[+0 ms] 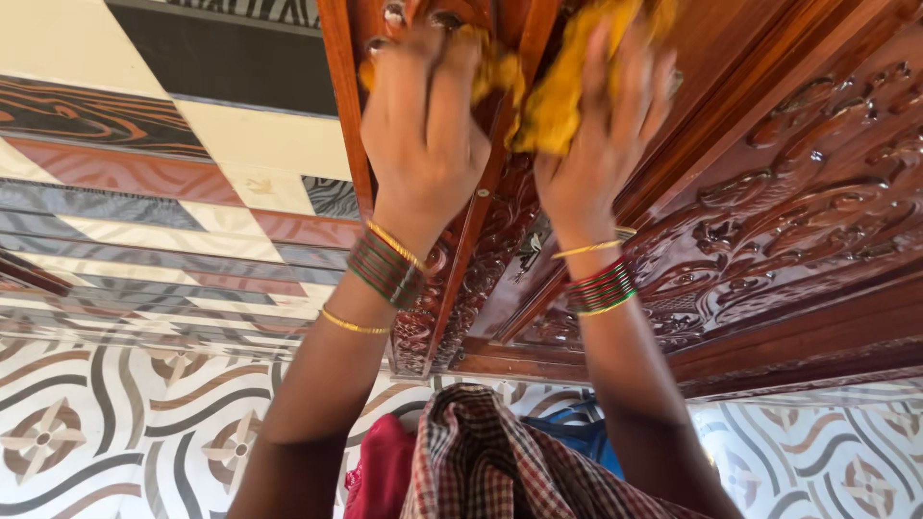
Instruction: The person wipes the surface of a carved wooden door using a yellow cloth. They systematically clean the intricate carvings and the door handle area, moving the cloth back and forth to remove dust or dirt from the woodwork.
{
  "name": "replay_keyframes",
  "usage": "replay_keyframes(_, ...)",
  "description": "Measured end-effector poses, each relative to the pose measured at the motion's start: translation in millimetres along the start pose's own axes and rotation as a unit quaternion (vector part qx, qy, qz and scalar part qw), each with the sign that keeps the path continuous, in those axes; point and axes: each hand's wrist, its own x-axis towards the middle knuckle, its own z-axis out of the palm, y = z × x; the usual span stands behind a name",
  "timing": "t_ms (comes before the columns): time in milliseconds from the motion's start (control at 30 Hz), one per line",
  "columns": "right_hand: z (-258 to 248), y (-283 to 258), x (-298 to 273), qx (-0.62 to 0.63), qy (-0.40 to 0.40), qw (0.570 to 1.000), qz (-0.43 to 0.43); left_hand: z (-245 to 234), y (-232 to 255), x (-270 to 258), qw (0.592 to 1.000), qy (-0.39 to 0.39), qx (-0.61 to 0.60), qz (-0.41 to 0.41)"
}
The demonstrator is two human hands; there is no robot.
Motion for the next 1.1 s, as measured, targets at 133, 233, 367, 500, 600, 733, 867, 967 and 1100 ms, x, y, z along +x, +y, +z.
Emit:
replay_keyframes(133,0.1,-10.2,16.4,-0.048,-0.064,0.997,-0.007,-1.1,7.2,-12.6,0.999,-0.044,0.001,-0.001)
replay_keyframes(233,24.4,-8.4,-22.7,-0.012,-0.02,0.999,-0.041,-4.9,13.2,-55.9,0.996,-0.085,-0.002,-0.015)
replay_keyframes(367,36.7,-3.1,-86.4,0.03,-0.026,0.997,-0.063,-12.6,15.1,-107.8,0.989,-0.137,-0.006,-0.057)
replay_keyframes(500,33.9,-5.7,-111.5,0.029,-0.012,0.997,-0.065,-16.3,19.9,-111.8,0.983,-0.14,-0.06,-0.105)
replay_keyframes(600,18.5,-8.9,-102.2,0.061,-0.034,0.997,-0.039,-21.2,16.2,-81.9,0.987,-0.116,-0.085,-0.071)
replay_keyframes(733,0.8,-16.0,-57.1,0.062,0.008,0.997,-0.052,-12.9,2.1,-23.7,0.996,-0.048,-0.057,-0.056)
replay_keyframes(867,-17.3,-24.4,-51.0,0.022,0.015,0.999,-0.046,-1.5,6.3,-21.1,0.998,-0.037,-0.019,-0.057)
replay_keyframes(967,-10.1,-22.7,-68.2,0.035,0.025,0.998,-0.042,-8.4,22.0,-65.5,0.992,-0.095,-0.047,-0.064)
replay_keyframes(1100,-13.1,-25.0,-96.6,0.052,-0.027,0.998,-0.013,-19.9,29.3,-100.4,0.978,-0.17,-0.074,-0.098)
